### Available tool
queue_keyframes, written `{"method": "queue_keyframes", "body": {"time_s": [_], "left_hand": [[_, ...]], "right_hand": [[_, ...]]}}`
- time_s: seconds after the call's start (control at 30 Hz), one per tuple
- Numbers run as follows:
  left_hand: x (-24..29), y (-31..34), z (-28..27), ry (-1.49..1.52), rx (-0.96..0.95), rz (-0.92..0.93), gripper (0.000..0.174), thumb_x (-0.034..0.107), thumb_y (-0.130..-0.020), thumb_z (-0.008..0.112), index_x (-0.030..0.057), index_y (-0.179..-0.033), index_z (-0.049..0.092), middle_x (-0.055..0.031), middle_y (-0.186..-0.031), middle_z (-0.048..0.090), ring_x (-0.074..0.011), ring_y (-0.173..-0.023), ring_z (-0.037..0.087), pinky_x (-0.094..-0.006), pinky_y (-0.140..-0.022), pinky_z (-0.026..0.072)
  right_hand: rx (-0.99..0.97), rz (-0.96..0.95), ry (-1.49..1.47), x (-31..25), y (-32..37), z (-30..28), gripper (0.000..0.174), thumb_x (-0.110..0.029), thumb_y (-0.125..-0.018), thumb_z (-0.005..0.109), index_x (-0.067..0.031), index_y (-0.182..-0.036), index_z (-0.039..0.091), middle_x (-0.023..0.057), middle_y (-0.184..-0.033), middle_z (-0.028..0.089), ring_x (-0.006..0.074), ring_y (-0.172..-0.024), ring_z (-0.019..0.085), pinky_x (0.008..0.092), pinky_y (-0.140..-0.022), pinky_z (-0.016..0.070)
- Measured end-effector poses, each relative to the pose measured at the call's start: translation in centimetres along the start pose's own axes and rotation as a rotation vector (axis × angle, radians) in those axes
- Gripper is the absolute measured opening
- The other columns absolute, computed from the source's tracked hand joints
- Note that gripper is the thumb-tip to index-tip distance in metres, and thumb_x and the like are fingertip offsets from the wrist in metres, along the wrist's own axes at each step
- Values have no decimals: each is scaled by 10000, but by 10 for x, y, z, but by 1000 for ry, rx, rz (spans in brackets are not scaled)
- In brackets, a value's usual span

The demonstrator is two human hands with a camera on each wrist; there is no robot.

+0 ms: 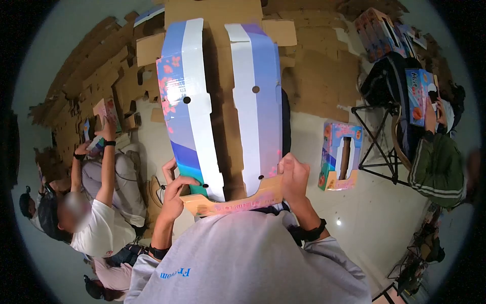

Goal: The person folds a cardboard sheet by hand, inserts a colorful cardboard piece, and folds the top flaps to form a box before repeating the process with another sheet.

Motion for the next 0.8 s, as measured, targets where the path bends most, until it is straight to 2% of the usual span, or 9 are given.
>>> {"method": "queue_keyframes", "body": {"time_s": [0.13, 0.23, 0.43, 0.5, 0.53, 0.57, 0.6, 0.7, 0.8], "left_hand": [[-8, 1, -15, 45, -75, -53, 328, 33, -992, 501, 89, -1134, 791, -147, -1669, 224, -345, -1609, 186, -492, -1280, 244], [-4, 2, -15, 304, -27, -97, 327, 177, -996, 566, 109, -1243, 769, -153, -1701, 191, -357, -1621, 145, -513, -1289, 206], [-9, 14, -6, 298, 51, 38, 521, 569, -1022, 608, 107, -1258, 650, -166, -1703, 199, -375, -1611, 167, -551, -1273, 210], [-9, 16, 0, 279, 105, 33, 506, 553, -997, 673, 111, -1237, 624, -182, -1705, 209, -381, -1604, 191, -549, -1269, 217], [-13, 15, 1, 275, 135, 37, 505, 545, -984, 706, 112, -1227, 611, -190, -1706, 213, -384, -1601, 203, -547, -1267, 220], [-17, 14, 3, 370, 159, 79, 403, 317, -966, 774, 134, -1271, 585, -216, -1682, 237, -379, -1596, 200, -559, -1258, 221], [-15, 12, 7, 394, 192, 83, 467, 310, -962, 776, 136, -1330, 549, -215, -1677, 242, -373, -1588, 216, -555, -1253, 237], [-9, 4, 15, 437, 283, 40, 693, 330, -949, 784, 130, -1502, 419, -204, -1666, 270, -360, -1562, 262, -525, -1250, 254], [-14, 0, 10, 393, 302, -56, 910, 375, -930, 797, 109, -1629, 279, -191, -1653, 314, -357, -1541, 294, -482, -1265, 228]], "right_hand": [[24, -8, 1, 12, 2, 9, 430, -228, -1139, 434, -3, -779, 503, 81, -649, 499, 153, -586, 527, 319, -567, 431], [32, 6, 43, 9, -8, 14, 325, -200, -1134, 448, -2, -887, 522, 100, -686, 519, 186, -599, 534, 339, -583, 440], [35, 73, 111, -4, -16, 32, 163, -134, -1120, 456, -10, -1037, 521, 129, -761, 555, 212, -638, 512, 371, -611, 423], [49, 73, 73, 6, -23, 34, 173, -142, -1125, 445, -17, -1038, 528, 123, -778, 556, 193, -654, 504, 363, -614, 410], [52, 81, 51, 10, -24, 37, 206, -174, -1135, 430, -24, -1030, 524, 84, -787, 524, 157, -680, 473, 341, -624, 392], [54, 92, 33, 14, -21, 36, 239, -206, -1145, 414, -31, -1021, 519, 45, -796, 492, 121, -707, 441, 318, -635, 373], [53, 103, 19, 15, -20, 36, 271, -238, -1155, 399, -39, -1013, 515, 6, -806, 460, 85, -733, 410, 295, -645, 355], [48, 145, 18, 14, -19, 34, 310, -274, -1161, 380, -41, -1011, 520, -9, -836, 476, 82, -766, 422, 284, -675, 358], [62, 76, -44, 23, -18, 35, 235, -209, -1134, 430, -23, -1058, 552, 54, -781, 544, 117, -675, 466, 333, -598, 381]]}}
Point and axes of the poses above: each hand's wrist, its own y-axis away from the middle knuckle, its own z-axis out of the palm, x = y × z, the point moved 1 cm from there along -y, towards the middle knuckle
